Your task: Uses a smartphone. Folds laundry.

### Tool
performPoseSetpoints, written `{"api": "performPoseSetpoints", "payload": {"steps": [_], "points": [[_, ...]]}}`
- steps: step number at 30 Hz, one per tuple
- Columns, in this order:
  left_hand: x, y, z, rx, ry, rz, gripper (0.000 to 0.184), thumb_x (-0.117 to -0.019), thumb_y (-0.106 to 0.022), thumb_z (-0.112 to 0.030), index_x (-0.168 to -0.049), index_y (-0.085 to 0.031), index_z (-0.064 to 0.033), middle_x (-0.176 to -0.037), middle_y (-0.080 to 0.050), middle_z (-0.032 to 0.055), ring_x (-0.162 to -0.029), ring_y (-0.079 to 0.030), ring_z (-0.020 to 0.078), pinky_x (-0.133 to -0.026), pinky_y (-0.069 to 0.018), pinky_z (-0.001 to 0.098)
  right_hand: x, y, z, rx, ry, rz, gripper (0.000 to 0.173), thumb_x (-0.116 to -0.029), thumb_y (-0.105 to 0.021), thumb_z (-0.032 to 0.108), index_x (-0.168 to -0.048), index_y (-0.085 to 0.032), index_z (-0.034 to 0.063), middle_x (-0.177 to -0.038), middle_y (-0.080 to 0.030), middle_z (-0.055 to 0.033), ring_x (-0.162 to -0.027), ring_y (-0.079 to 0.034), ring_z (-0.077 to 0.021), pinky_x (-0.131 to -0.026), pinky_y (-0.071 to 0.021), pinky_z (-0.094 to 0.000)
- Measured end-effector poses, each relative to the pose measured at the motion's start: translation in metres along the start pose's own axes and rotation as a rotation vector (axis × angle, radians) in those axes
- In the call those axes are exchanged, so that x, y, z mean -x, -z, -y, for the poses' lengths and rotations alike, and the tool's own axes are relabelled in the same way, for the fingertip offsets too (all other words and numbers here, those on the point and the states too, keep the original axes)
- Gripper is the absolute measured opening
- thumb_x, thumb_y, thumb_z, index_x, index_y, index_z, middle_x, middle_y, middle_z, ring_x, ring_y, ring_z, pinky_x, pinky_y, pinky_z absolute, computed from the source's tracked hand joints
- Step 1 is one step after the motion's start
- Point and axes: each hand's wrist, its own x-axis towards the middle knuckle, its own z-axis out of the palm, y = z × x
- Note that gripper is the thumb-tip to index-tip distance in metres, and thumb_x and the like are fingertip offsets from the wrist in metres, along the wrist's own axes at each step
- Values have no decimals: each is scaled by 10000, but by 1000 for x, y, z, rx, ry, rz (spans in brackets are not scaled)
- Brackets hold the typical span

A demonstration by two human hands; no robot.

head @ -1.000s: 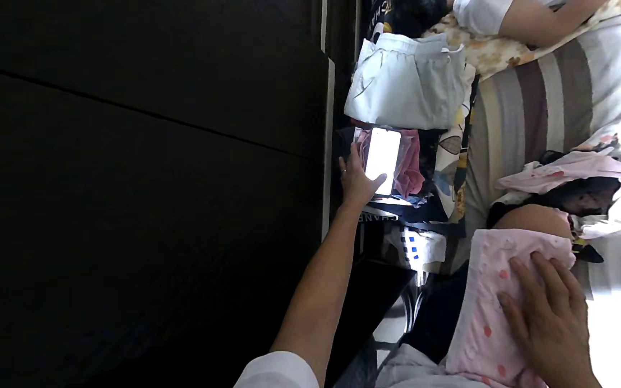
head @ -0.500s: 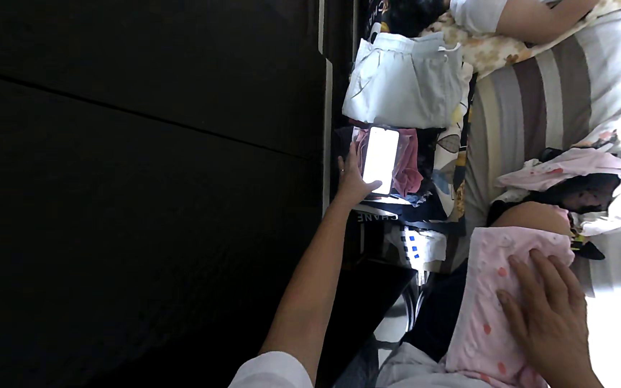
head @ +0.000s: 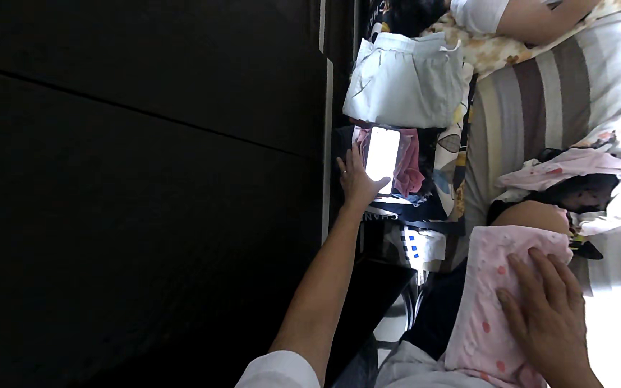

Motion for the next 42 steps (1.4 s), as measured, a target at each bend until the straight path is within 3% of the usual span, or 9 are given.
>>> {"api": "performPoseSetpoints", "payload": {"steps": [6,12,15,16,19,20,35,39,42], "points": [[3,-7,-17,-63,141,-37,1269,-713,-898,-508,-1658,-123,-165,-1703,-173,151,-1561,-107,439,-1117,-240,750,0,0,0,19,-2,2,584,-1057,-378,526,-1433,-576,126,-1469,-522,-257,-1405,-412,-477,-1140,-316,-560],[3,-3,-14,-40,86,2,1274,-719,-903,-483,-1653,-112,-133,-1699,-156,186,-1554,-99,468,-1116,-253,746,0,-1,0,17,-2,0,580,-1056,-376,520,-1441,-569,132,-1467,-522,-261,-1406,-410,-480,-1136,-315,-570],[-5,9,6,72,-80,94,1154,-812,-865,-323,-1641,-112,-48,-1692,-174,207,-1566,-112,427,-1243,-63,627,-1,-1,0,18,10,-7,585,-1059,-367,520,-1437,-572,122,-1465,-522,-267,-1401,-413,-486,-1132,-316,-572],[-8,15,13,116,-115,133,1087,-851,-834,-252,-1638,-116,-35,-1681,-197,226,-1562,-152,416,-1261,-54,585,-1,0,0,16,12,-5,584,-1059,-371,520,-1437,-572,122,-1468,-520,-268,-1403,-411,-487,-1135,-313,-573],[-19,30,32,238,-72,253,915,-941,-725,-160,-1654,-153,-136,-1635,-297,238,-1505,-310,401,-1212,-303,540,-1,0,1,5,1,18,573,-1055,-389,509,-1430,-578,120,-1478,-510,-268,-1413,-398,-497,-1142,-305,-593],[-22,34,36,263,-68,274,871,-960,-702,-150,-1653,-174,-152,-1611,-332,254,-1479,-354,402,-1186,-341,547,-1,0,1,5,2,19,573,-1055,-388,506,-1432,-577,119,-1479,-508,-270,-1416,-394,-496,-1144,-299,-592],[-26,27,39,229,-63,242,902,-919,-737,-130,-1648,-208,-170,-1526,-440,267,-1411,-446,403,-1144,-394,551,0,-1,1,16,2,-8,567,-1056,-387,517,-1435,-576,140,-1472,-522,-254,-1416,-399,-476,-1147,-300,-561],[-18,30,25,164,-59,216,941,-910,-757,-159,-1648,-174,-117,-1588,-369,254,-1470,-359,420,-1187,-325,572,0,-1,1,7,6,-7,576,-1055,-380,524,-1439,-569,138,-1473,-517,-259,-1415,-399,-481,-1144,-304,-570],[-5,26,0,42,-4,130,1013,-893,-787,-262,-1654,-131,-129,-1672,-231,206,-1543,-174,454,-1147,-239,725,0,0,1,11,4,-2,581,-1056,-377,534,-1442,-568,144,-1474,-519,-254,-1416,-401,-473,-1147,-305,-562]]}}
